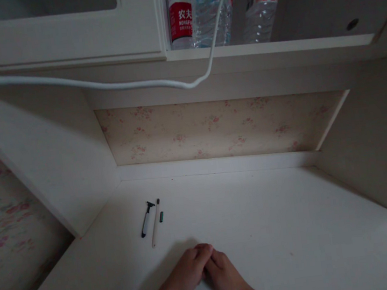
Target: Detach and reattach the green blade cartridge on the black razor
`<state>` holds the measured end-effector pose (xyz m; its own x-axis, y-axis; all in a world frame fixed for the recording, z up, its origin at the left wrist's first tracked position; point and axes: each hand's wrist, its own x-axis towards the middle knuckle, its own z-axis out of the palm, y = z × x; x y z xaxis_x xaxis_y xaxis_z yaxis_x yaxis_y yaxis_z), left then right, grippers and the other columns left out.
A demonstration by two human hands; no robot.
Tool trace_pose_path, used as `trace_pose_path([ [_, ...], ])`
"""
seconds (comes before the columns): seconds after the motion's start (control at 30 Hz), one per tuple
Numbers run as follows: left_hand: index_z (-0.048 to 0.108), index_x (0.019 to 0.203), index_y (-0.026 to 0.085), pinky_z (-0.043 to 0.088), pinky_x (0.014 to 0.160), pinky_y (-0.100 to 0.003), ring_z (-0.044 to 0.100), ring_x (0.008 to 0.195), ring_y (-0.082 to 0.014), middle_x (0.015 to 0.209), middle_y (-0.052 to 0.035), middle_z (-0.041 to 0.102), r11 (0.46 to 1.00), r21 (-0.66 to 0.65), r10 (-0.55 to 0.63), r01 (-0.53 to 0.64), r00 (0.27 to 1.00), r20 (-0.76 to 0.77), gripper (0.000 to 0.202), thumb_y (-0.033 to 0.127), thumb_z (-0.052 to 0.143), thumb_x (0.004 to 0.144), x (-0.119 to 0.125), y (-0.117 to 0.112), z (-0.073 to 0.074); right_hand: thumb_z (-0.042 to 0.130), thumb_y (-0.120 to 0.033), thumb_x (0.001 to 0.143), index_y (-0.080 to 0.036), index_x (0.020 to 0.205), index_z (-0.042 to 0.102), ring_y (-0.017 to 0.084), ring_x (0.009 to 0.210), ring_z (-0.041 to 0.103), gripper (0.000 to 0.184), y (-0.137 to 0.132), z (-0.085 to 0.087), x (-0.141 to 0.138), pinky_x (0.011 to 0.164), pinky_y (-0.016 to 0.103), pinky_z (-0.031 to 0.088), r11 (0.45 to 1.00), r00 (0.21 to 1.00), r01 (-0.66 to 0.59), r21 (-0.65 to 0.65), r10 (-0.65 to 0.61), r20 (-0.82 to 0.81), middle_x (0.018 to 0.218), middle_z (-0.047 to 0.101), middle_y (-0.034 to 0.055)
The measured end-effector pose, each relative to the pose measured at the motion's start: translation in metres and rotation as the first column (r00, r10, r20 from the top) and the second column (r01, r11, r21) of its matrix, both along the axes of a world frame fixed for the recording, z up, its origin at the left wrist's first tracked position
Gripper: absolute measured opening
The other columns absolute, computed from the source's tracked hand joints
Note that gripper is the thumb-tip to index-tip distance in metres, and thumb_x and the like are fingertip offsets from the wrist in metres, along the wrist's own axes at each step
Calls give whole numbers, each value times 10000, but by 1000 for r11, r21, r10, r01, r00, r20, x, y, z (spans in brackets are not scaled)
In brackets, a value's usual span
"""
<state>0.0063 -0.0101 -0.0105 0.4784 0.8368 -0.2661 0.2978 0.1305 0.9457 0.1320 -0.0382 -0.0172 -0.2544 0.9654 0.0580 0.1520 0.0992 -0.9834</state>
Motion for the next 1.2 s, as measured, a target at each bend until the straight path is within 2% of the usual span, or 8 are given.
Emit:
trace_pose_path([
  [0.23, 598, 827, 131, 215, 436, -227, 300, 454, -87, 509, 65, 362, 1000, -13, 7, -8, 999, -40, 586, 669, 366, 830, 1, 0, -8, 347, -318, 956, -166, 1004, 669, 183, 784, 620, 360, 0, -3, -1, 713, 263, 459, 1000, 1000, -6, -5, 6, -14, 836, 692, 41],
  [0.5, 584, 801, 137, 192, 418, -224, 269, 439, -79, 492, 71, 345, 1000, -22, 7, -8, 999, -39, 595, 693, 371, 814, 0, 1, -7, 358, -315, 950, -159, 994, 670, 187, 812, 626, 351, 0, -3, -1, 745, 268, 463, 1000, 999, -9, 1, 9, -40, 856, 699, 45],
  [0.73, 604, 860, 127, 200, 439, -227, 271, 451, -80, 505, 72, 358, 998, -55, 6, -6, 1000, -10, 608, 692, 387, 806, 0, 0, -3, 356, -300, 955, -159, 990, 667, 176, 784, 624, 344, -1, 3, 0, 728, 256, 458, 1000, 999, -19, 0, 19, -47, 833, 695, 40],
  [1.2, 605, 844, 133, 208, 420, -215, 278, 456, -79, 528, 63, 380, 999, -46, 7, -7, 1000, 8, 548, 639, 394, 834, 0, 1, -10, 371, -311, 954, -149, 1022, 669, 186, 806, 629, 346, 0, 0, 0, 744, 266, 464, 1000, 998, -21, -8, 20, -56, 858, 704, 50],
])
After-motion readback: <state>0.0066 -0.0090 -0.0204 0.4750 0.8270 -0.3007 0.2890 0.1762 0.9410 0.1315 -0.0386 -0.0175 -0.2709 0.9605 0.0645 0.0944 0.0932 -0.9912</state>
